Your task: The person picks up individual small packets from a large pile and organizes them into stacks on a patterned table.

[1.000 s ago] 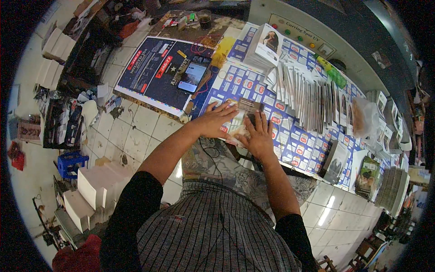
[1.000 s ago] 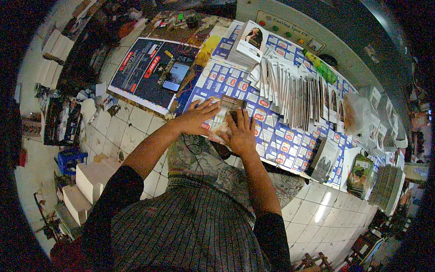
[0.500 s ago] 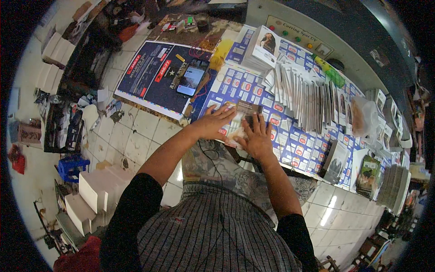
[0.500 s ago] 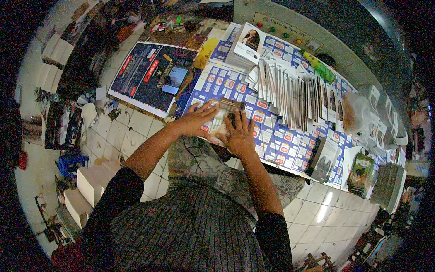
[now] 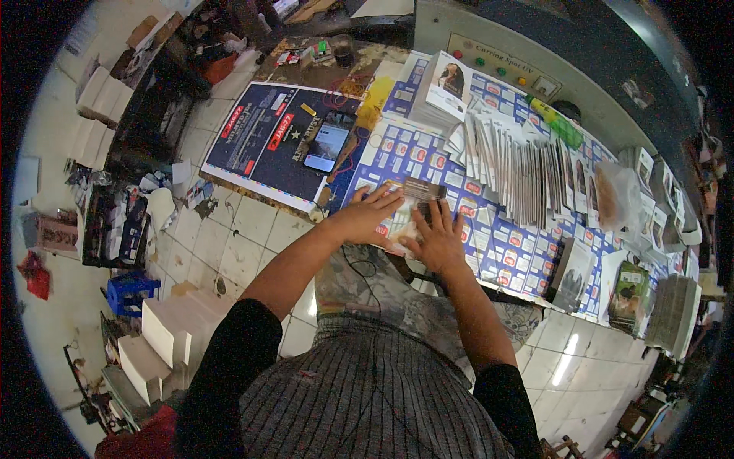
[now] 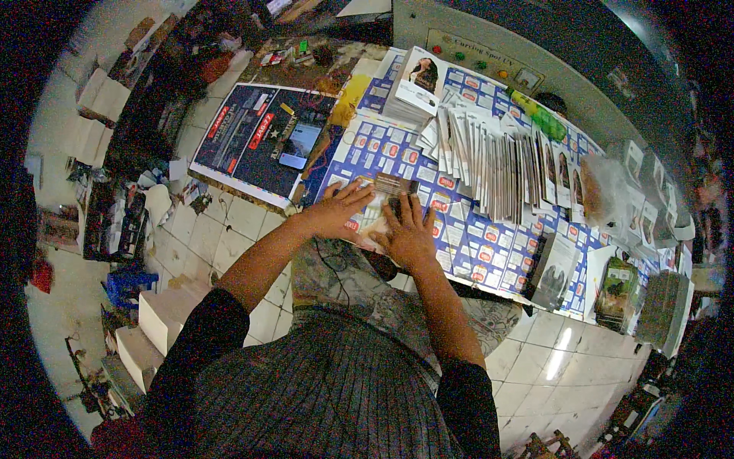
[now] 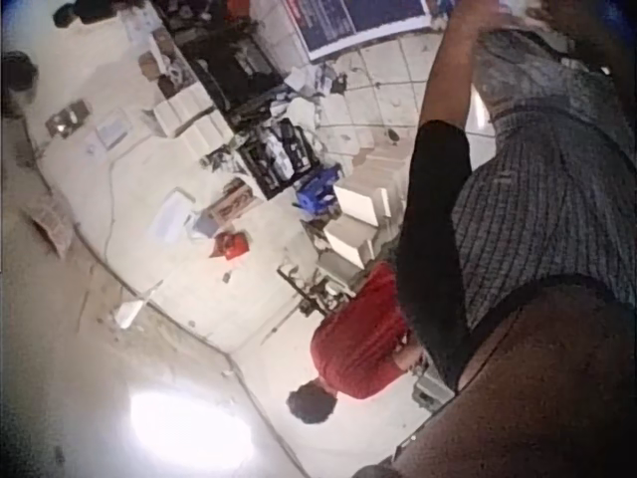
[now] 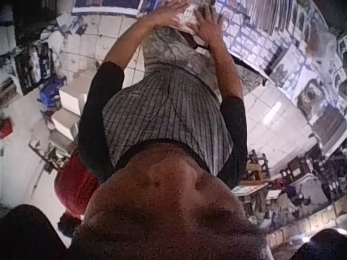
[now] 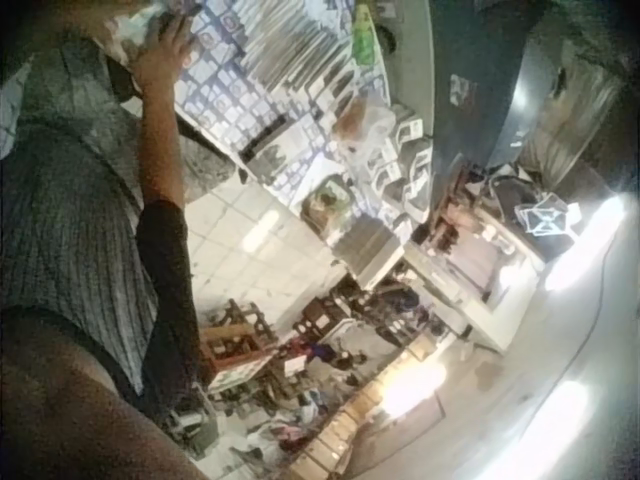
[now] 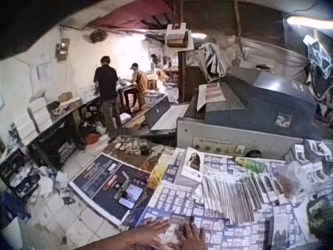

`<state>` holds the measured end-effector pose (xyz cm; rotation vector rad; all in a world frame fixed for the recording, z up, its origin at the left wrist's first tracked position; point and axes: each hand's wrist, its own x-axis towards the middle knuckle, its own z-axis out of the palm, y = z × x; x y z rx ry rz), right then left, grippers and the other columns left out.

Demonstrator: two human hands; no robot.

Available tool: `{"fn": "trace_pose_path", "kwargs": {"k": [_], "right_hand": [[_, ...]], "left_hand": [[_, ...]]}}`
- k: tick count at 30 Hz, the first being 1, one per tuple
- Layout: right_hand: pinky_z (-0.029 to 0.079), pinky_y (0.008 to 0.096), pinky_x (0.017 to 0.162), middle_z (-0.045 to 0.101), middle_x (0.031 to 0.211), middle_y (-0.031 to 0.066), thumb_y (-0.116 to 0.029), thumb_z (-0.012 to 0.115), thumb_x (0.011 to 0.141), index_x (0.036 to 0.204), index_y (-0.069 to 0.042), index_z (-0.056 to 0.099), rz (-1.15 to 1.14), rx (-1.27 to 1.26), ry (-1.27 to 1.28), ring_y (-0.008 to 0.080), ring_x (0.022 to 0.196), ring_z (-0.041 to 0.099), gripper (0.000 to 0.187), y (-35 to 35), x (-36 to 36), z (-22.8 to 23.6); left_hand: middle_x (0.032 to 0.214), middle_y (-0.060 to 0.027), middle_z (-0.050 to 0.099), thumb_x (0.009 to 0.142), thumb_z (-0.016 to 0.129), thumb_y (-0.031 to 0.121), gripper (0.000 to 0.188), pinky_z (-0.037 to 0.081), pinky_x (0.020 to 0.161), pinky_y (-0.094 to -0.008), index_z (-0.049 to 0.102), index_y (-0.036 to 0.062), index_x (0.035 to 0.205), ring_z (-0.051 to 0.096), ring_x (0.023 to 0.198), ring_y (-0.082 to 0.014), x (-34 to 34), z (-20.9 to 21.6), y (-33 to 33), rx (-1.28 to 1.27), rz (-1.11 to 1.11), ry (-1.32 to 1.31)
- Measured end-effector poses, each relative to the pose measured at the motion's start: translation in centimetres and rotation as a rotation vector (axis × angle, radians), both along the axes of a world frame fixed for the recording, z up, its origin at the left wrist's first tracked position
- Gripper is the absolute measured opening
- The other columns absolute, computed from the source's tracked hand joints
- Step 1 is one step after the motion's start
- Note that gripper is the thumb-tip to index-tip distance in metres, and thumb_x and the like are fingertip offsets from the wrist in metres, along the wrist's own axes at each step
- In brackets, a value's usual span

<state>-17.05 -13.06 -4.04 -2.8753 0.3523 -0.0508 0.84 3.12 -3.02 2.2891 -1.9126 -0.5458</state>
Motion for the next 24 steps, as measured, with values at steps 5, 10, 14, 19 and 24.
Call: {"fn": "trace_pose_path", "kwargs": {"k": [5,10,14,19,24], "right_hand": [[0.026,0.0635,0.110,0.038,0.149,0.0293,-0.042,0.071,0.087,0.139,-0.008,0.051,-0.173,0.126,-0.274,0.0472,0.138,0.036,0.065,-1.6,-2.8,-0.3],[0.035,0.0535,0.109,0.048,0.143,0.0233,-0.028,0.069,0.090,0.136,-0.004,0.054,-0.630,-0.095,-0.179,0.0426,0.132,0.042,0.054,-4.9,-10.1,-1.9],[0.042,0.0507,0.099,0.055,0.123,0.0209,-0.018,0.070,0.088,0.136,-0.003,0.054,-0.559,0.053,-0.287,0.0412,0.113,0.052,0.052,-4.9,-8.7,-0.9],[0.051,0.0443,0.085,0.057,0.115,0.0173,-0.018,0.074,0.085,0.134,-0.013,0.058,-0.405,0.344,-0.267,0.0358,0.102,0.060,0.051,-3.3,-5.6,1.9],[0.051,0.0431,0.079,0.062,0.105,0.0069,-0.021,0.070,0.084,0.132,-0.021,0.062,-0.362,0.037,-0.162,0.0282,0.098,0.061,0.048,-4.1,-2.4,0.7]], "left_hand": [[0.165,-0.0147,0.019,0.070,0.067,0.078,0.119,0.017,0.117,-0.0570,0.029,0.0029,0.154,0.014,0.153,-0.0336,-0.2,0.2,0.3,0.043,-0.019,-0.143],[0.164,-0.0147,0.022,0.066,0.072,0.075,0.119,0.018,0.115,-0.0624,0.029,0.0081,0.155,0.019,0.151,-0.0346,-0.5,1.1,-0.6,0.066,-0.011,-0.156],[0.163,-0.0129,0.022,0.063,0.076,0.073,0.119,0.012,0.114,-0.0699,0.025,0.0228,0.158,0.016,0.150,-0.0387,-1.5,4.7,-3.0,0.289,0.032,-0.142],[0.162,-0.0160,0.020,0.060,0.082,0.066,0.116,0.013,0.110,-0.0766,0.026,0.0347,0.157,0.017,0.148,-0.0454,-2.2,4.1,-3.9,0.315,0.038,-0.149],[0.160,-0.0159,0.022,0.057,0.092,0.046,0.120,0.017,0.107,-0.0787,0.025,0.0367,0.157,0.015,0.148,-0.0465,-2.5,4.3,-4.5,0.340,0.067,-0.120]]}}
